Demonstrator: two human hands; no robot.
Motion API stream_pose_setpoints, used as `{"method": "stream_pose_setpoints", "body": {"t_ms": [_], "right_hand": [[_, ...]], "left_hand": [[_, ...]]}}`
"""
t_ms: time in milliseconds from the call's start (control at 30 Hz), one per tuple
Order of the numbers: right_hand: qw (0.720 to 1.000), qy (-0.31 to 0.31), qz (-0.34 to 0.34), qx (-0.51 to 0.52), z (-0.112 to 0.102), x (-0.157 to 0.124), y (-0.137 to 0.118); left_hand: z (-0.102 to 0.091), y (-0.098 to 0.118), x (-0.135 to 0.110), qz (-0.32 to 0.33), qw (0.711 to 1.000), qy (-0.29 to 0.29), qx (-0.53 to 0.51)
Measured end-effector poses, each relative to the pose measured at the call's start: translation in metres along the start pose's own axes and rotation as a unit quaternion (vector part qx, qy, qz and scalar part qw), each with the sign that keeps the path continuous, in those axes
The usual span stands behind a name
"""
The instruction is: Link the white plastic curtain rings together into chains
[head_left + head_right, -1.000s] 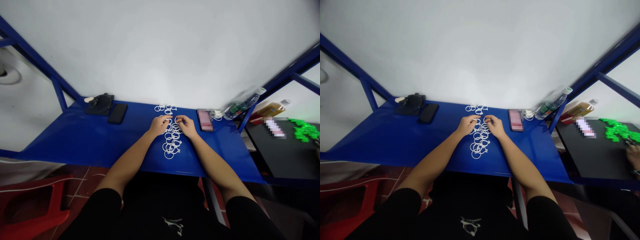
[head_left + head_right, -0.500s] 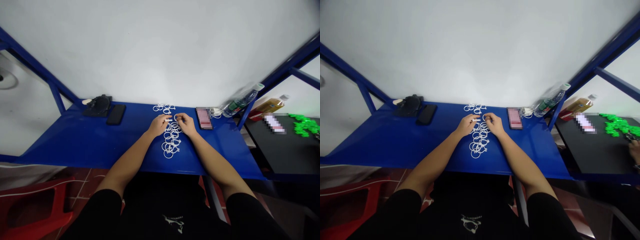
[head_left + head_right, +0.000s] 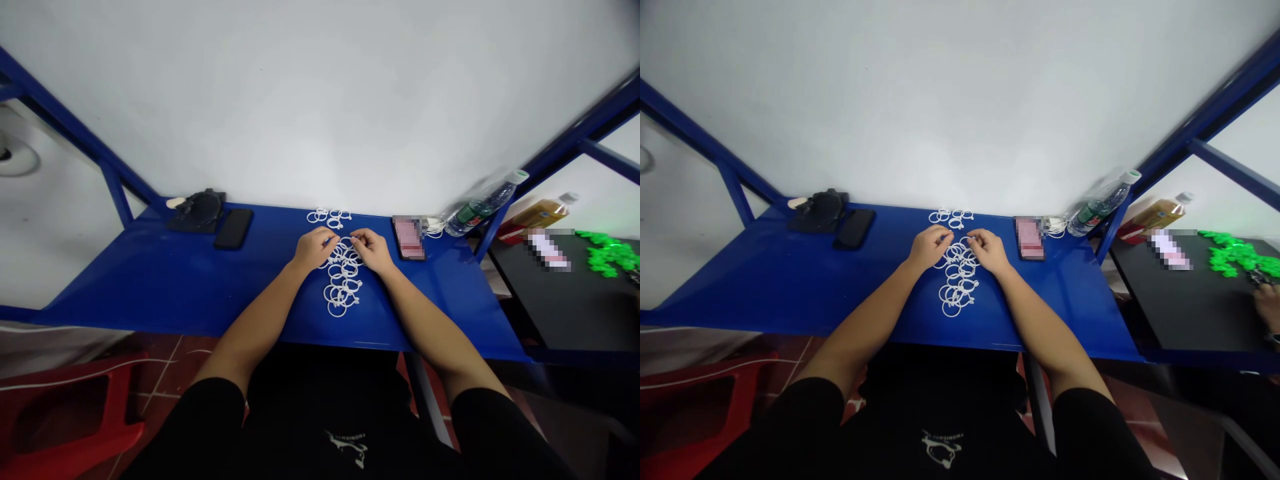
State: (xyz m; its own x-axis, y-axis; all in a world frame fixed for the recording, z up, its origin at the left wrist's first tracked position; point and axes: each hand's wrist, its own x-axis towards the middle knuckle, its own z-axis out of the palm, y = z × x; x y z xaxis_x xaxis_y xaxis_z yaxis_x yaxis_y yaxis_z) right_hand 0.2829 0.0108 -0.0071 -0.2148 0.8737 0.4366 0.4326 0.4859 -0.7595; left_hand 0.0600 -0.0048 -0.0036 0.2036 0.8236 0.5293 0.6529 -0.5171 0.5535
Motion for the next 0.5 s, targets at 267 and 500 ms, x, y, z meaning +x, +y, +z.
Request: {"method": "stream_pose_setpoints", "body": {"t_ms": [267,500], "right_hand": [[0.998,-0.004,-0.066,-0.010,0.000,-0.001,0.002],[0.999,-0.009,0.009,-0.036,0.000,0.021,0.012]], "left_hand": [[0.001,-0.022,0.006,-0.061,0.986,-0.091,0.128],[0.001,-0.021,0.007,-0.136,0.969,-0.144,0.151]]}}
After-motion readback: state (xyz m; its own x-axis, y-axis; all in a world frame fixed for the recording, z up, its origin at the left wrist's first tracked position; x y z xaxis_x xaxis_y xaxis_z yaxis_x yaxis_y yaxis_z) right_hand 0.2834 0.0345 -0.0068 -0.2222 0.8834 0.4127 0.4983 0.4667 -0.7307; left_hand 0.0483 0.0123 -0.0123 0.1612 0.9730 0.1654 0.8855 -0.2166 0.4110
